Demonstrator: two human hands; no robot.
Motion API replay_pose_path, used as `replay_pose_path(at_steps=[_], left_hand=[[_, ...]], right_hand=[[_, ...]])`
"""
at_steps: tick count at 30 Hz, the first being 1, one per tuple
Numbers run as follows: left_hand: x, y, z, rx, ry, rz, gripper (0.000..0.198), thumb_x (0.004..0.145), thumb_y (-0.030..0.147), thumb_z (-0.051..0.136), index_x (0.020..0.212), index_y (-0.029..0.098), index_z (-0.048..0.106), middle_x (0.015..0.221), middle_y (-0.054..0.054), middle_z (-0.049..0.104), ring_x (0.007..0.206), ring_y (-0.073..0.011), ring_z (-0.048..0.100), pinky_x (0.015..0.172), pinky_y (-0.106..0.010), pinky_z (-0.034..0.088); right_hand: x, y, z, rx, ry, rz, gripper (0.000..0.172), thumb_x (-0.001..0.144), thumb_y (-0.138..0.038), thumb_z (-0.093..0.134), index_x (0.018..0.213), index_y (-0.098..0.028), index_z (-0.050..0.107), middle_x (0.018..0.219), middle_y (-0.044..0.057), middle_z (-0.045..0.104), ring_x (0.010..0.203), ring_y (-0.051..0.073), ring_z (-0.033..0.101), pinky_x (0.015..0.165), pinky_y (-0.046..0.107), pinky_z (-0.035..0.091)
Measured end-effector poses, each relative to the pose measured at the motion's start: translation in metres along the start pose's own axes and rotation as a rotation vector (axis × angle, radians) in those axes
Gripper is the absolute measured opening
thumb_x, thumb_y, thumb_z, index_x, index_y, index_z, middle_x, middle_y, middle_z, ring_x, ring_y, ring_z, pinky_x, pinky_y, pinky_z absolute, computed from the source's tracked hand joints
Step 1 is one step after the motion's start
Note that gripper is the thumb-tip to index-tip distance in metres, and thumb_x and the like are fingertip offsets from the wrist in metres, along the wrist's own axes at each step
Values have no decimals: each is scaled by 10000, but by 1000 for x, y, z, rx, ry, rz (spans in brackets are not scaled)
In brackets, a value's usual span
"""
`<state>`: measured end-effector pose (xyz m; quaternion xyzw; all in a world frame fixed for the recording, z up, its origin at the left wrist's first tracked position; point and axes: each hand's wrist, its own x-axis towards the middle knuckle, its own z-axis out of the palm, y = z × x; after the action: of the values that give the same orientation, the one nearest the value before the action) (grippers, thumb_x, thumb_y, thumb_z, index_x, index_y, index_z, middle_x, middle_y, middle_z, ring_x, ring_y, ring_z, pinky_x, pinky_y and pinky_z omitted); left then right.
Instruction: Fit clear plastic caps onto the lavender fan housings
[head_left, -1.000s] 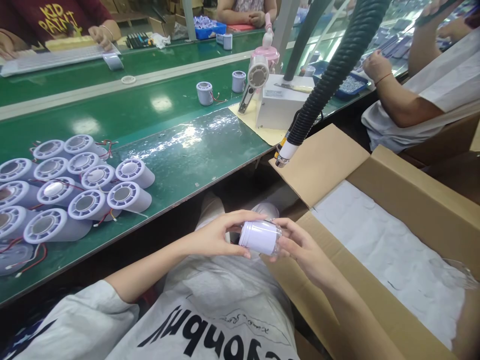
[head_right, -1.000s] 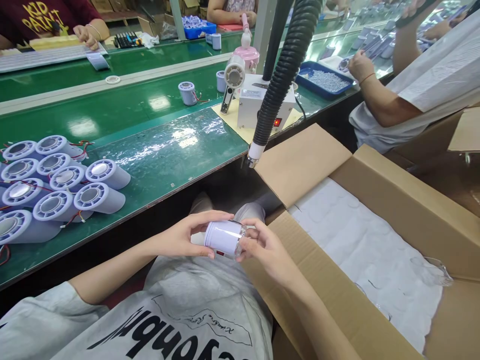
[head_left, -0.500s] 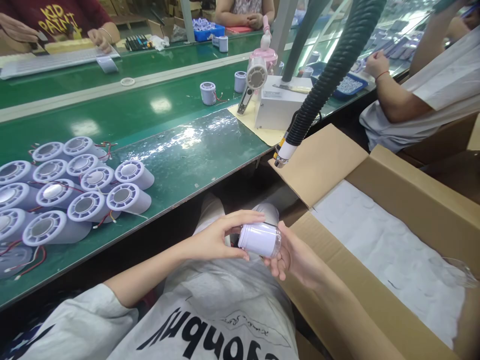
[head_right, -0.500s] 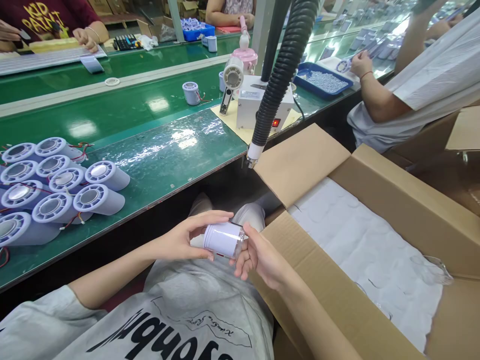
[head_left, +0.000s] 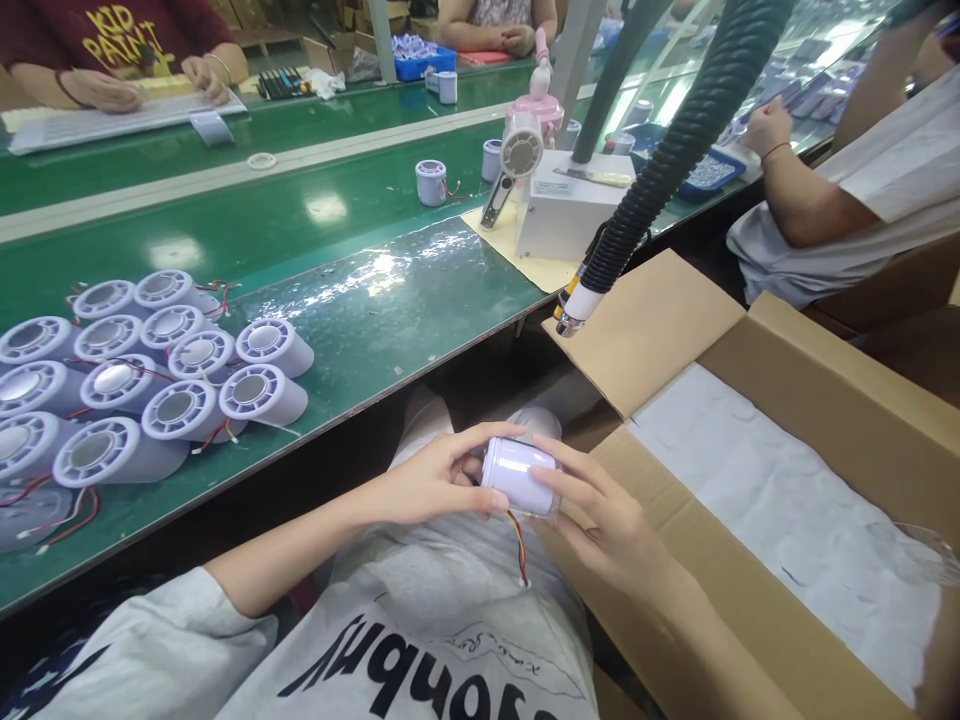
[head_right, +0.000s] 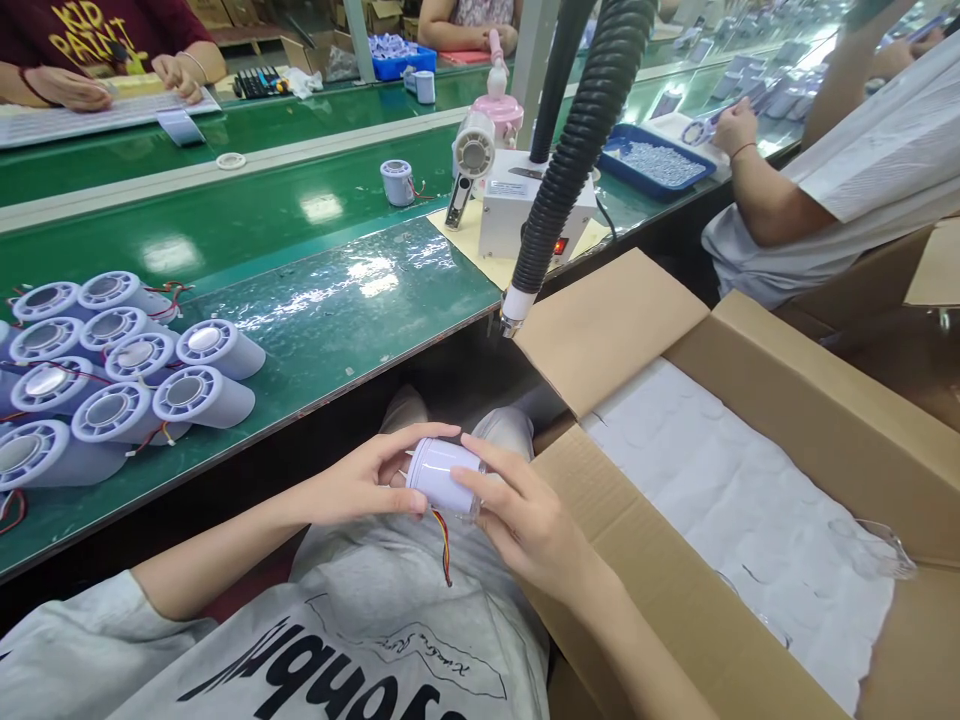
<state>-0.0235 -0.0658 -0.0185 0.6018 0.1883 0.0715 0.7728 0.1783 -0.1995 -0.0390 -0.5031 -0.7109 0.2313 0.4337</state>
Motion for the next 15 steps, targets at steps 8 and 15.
replay_pose_path(at_steps=[8,15], left_hand=[[2,2,-4,-10,-82,62,731,767,191,773,1425,313,479,1404,-89,547,1214,-240,585,1045,-394,465],[0,-26,9,-199,-99,-118,843,714,192,785,1465,258,406,1261,-86,638,1061,-196,648,951,-341,487]], right_hand=[[-4,-9,-3,680,-8,518,492,874,-344,739,1327,-417,561,1141,-9,683,943,190,677,823,289,574],[-8,-8,13,596,-46,670,554,828,-424,726,1341,-257,599,945,44,738,831,242,692,812,376,579]])
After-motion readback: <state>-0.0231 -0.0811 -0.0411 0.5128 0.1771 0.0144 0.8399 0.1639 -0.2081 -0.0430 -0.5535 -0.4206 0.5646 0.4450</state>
